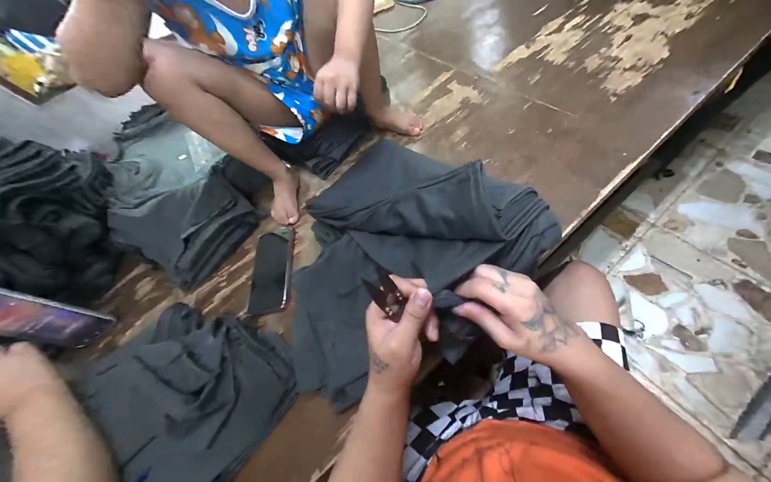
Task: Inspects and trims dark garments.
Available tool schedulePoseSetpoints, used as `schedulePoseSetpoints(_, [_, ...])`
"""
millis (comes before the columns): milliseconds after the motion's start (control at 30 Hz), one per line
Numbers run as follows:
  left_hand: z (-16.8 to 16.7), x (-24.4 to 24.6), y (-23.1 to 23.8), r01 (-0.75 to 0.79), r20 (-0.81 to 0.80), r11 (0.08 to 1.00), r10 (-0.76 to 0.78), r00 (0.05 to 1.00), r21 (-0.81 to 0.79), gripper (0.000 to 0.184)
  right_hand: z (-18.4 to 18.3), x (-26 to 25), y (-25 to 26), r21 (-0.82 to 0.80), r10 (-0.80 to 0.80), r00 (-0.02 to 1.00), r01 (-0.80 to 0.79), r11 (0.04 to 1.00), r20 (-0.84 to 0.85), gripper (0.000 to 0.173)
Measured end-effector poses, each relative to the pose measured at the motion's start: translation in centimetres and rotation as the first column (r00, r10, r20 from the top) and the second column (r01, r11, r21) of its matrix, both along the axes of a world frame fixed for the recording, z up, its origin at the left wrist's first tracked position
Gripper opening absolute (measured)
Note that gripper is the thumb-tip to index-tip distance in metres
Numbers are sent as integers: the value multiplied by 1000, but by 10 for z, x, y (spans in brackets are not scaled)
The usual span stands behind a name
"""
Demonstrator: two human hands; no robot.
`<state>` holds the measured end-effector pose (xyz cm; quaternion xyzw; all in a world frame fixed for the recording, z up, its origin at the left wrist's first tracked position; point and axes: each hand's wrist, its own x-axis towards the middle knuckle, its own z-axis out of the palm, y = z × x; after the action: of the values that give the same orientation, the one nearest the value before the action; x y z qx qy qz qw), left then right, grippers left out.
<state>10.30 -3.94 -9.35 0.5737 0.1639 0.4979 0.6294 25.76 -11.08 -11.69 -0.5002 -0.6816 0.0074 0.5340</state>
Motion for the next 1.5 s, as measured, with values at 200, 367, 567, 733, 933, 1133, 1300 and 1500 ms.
schedulePoseSetpoints(200, [0,-3,3,77,31,986,-73,997,-151,13,-14,30,-21,-38,215,953,-228,973,-214,37])
schedulePoseSetpoints(367, [-5,-2,4,141,46,982,-136,990,-129,9,2,5,-6,-31,-21,1000,20,999,-5,50])
schedulePoseSetpoints(567, [-10,-7,8,183,9,980,-183,983,-75,9,-22,18,-3,65,250,897,-243,968,-364,34])
schedulePoseSetpoints(733, [-12,-8,11,213,12,972,-213,977,-100,9,-14,29,-12,-49,297,893,-332,942,-339,49])
schedulePoseSetpoints(933, [-12,-10,11,222,-2,967,-224,975,-125,8,-9,5,-1,-16,52,995,-53,998,-84,28])
schedulePoseSetpoints(1133, [-15,-12,14,261,15,959,-261,965,-108,8,-19,28,-18,-44,283,905,-312,949,-316,40])
schedulePoseSetpoints(1300, [-15,-10,12,244,-22,966,-247,969,-89,8,-12,12,-10,-83,129,978,-144,986,-162,46])
schedulePoseSetpoints(1500, [-14,-10,13,247,-18,966,-249,968,-72,7,-9,34,-15,-36,447,793,-505,862,-414,33])
